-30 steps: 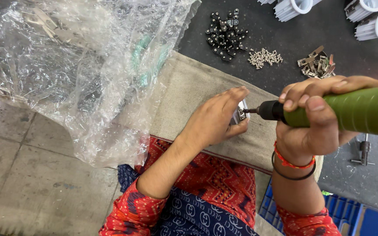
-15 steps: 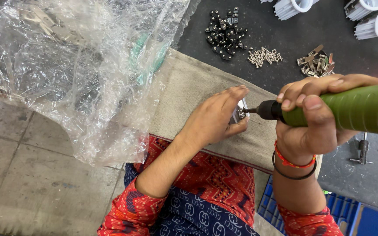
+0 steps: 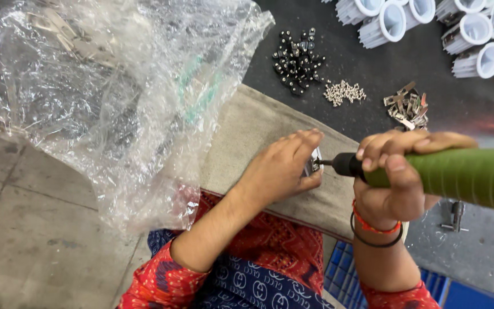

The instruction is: The person assembles white plastic lamp holder bases at a factory workbench. They pick small screws and metal terminal parts from the table, position them into the holder, and drive the screws in with a green electric screwdriver, completing one holder at a time and setting finished units aside.

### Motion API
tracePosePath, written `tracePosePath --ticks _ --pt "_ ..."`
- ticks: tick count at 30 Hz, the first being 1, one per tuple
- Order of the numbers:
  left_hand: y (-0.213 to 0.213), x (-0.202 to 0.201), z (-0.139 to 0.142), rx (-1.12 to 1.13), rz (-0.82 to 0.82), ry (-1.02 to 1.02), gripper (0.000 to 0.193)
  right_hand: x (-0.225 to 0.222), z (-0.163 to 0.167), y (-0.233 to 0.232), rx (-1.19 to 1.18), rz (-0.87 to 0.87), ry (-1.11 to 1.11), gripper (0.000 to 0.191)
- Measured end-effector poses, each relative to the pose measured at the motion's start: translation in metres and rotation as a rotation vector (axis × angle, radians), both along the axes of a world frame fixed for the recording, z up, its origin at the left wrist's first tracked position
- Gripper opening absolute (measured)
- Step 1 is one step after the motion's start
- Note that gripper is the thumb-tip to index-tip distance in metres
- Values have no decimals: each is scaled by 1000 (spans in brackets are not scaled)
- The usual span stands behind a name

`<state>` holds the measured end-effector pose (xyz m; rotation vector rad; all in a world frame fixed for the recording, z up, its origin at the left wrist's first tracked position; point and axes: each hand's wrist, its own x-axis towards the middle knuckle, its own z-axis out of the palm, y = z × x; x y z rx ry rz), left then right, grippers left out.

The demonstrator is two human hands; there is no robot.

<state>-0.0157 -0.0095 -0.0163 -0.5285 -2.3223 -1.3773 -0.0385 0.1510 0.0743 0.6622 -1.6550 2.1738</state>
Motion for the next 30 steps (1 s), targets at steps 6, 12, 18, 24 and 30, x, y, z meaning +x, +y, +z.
tracePosePath --ticks 6,12,18,24,30 --pt "-1 -2 2 -8 -16 -18 65 4 -2 -2 30 -12 18 30" --pt "-2 -2 2 -36 -18 -23 61 2 -4 0 2 25 -9 33" --pt "-1 -2 3 -56 -23 -65 62 -7 -1 -4 -38 88 -67 35" --pt "-42 35 28 -1 23 -34 70 -1 31 6 -110 87 -89 27" --pt "-37 61 42 -157 142 -420 95 14 42 13 -114 67 -44 25"
